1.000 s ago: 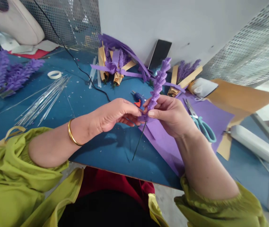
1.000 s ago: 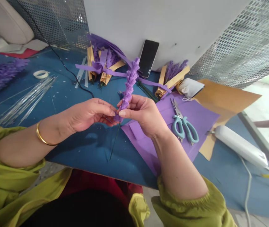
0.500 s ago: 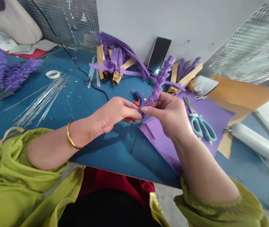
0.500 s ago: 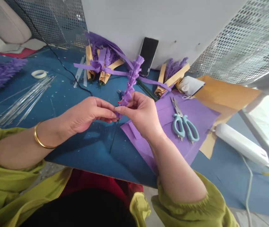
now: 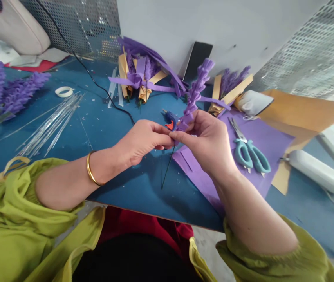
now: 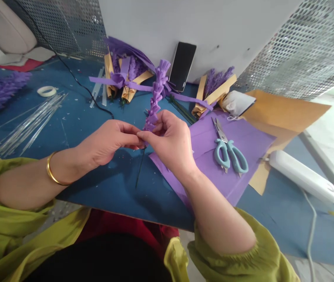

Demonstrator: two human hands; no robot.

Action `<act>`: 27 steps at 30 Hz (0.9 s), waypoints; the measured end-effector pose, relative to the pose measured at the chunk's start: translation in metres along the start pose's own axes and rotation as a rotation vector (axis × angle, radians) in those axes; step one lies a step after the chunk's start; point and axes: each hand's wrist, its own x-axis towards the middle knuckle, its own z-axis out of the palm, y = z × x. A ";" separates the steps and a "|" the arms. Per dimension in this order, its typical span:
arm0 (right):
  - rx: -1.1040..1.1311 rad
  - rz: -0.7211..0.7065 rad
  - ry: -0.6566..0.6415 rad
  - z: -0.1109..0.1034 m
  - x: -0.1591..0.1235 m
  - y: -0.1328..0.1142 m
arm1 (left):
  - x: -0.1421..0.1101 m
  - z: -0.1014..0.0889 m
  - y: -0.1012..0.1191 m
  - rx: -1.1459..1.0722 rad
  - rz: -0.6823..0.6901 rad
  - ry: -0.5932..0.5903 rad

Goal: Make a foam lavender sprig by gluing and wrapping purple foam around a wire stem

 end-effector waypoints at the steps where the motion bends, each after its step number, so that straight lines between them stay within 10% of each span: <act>1: 0.011 0.000 0.001 0.000 0.000 0.000 | 0.000 -0.001 0.000 -0.007 0.005 -0.021; 11: 0.085 0.008 0.011 -0.002 0.000 0.003 | -0.002 -0.006 0.006 -0.001 0.015 -0.113; 27: 0.164 0.038 0.053 0.009 -0.001 0.005 | -0.002 0.003 0.001 0.080 0.079 0.056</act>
